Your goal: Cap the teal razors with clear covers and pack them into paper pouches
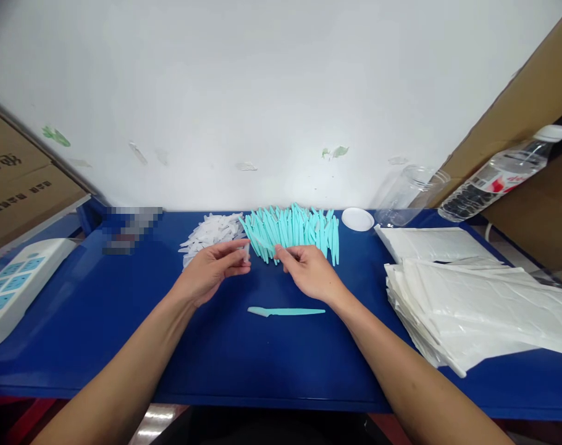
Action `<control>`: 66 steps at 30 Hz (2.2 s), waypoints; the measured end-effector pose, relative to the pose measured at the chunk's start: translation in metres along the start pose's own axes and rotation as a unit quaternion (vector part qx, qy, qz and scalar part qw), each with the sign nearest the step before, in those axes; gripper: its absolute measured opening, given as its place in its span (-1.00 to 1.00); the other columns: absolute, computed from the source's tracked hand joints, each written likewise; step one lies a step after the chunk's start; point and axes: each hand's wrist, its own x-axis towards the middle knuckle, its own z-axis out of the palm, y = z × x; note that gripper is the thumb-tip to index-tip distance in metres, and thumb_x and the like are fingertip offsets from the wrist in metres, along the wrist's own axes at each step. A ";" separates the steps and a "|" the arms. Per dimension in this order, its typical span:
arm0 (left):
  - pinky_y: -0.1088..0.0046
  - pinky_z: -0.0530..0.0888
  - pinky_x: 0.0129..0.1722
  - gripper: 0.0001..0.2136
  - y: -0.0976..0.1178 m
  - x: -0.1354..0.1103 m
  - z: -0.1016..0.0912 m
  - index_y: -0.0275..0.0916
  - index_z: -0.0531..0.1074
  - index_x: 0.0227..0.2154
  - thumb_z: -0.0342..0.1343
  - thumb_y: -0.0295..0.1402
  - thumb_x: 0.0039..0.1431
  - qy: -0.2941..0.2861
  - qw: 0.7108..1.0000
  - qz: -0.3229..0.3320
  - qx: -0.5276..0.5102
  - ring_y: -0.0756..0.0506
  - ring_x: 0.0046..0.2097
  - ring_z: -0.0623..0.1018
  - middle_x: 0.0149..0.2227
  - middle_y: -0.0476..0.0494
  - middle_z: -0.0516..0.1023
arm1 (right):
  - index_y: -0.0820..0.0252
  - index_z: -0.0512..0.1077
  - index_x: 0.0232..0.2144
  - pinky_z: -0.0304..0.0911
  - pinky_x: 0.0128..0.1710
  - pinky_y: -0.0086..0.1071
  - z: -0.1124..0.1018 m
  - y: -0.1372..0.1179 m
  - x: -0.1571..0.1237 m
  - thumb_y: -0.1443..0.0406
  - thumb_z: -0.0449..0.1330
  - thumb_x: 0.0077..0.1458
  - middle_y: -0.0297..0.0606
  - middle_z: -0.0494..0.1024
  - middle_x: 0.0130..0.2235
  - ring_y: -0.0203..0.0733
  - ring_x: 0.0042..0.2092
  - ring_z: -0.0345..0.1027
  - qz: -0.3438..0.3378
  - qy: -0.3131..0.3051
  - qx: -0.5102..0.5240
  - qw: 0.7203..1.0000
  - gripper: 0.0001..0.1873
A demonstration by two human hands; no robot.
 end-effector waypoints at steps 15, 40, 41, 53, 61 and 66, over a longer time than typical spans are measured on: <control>0.49 0.55 -0.34 -0.63 -0.010 -0.003 0.006 -0.34 0.47 -0.24 0.45 -0.22 0.03 0.075 0.996 0.023 -0.041 -0.01 -0.37 0.61 -0.34 -0.16 0.68 | 0.14 0.11 -0.57 -0.19 -0.47 -0.36 -0.010 0.005 -0.008 -0.03 0.03 0.31 -0.44 -0.02 -0.51 -0.33 -0.46 -0.17 -0.053 -0.018 -0.132 0.990 -0.48; 0.47 0.53 -0.30 -0.68 -0.018 -0.005 0.007 -0.27 0.57 -0.17 0.40 -0.19 0.09 -0.048 0.997 0.010 0.056 -0.03 -0.34 0.60 -0.37 -0.07 0.63 | 0.15 0.60 -0.33 0.00 -0.42 -0.39 -0.017 0.004 -0.007 0.02 0.05 0.32 -0.39 0.39 -0.47 -0.30 -0.43 0.12 -0.070 -0.058 -0.156 0.984 -0.55; 0.48 0.51 -0.29 -0.69 -0.015 -0.005 0.002 -0.25 0.60 -0.15 0.39 -0.20 0.10 -0.069 0.994 0.022 0.085 -0.03 -0.33 0.59 -0.36 -0.07 0.63 | 0.15 0.60 -0.33 0.01 -0.43 -0.39 -0.019 0.005 -0.007 0.01 0.06 0.31 -0.39 0.39 -0.47 -0.30 -0.43 0.11 -0.066 -0.067 -0.148 0.984 -0.55; 0.54 0.41 -0.48 -0.63 -0.009 0.001 -0.009 -0.29 0.47 -0.43 0.24 -0.04 0.22 -0.032 0.991 0.001 0.127 0.03 -0.48 0.45 -0.48 -0.04 0.52 | 0.18 0.49 -0.47 -0.02 -0.44 -0.39 -0.030 0.001 -0.010 0.00 0.07 0.31 -0.42 0.30 -0.50 -0.33 -0.45 0.05 -0.071 -0.068 -0.164 0.982 -0.53; 0.47 0.42 -0.45 -0.60 -0.013 -0.009 0.013 -0.28 0.51 -0.45 0.16 -0.01 0.26 -0.084 0.980 -0.021 0.179 -0.02 -0.47 0.48 -0.48 -0.09 0.55 | 0.13 0.61 -0.29 -0.01 -0.46 -0.39 -0.025 -0.004 -0.011 0.04 0.08 0.32 -0.42 0.40 -0.51 -0.33 -0.49 0.09 -0.074 -0.079 -0.205 0.973 -0.59; 0.44 0.29 -0.42 -0.76 -0.006 -0.019 0.010 -0.18 0.64 -0.42 0.21 -0.17 0.25 -0.135 0.936 0.069 0.316 -0.05 -0.40 0.46 -0.40 -0.08 0.57 | 0.15 0.60 -0.34 0.12 -0.34 -0.40 -0.018 -0.006 -0.017 0.17 0.13 0.31 -0.33 0.55 -0.39 -0.29 -0.36 0.32 -0.109 -0.158 -0.251 0.949 -0.70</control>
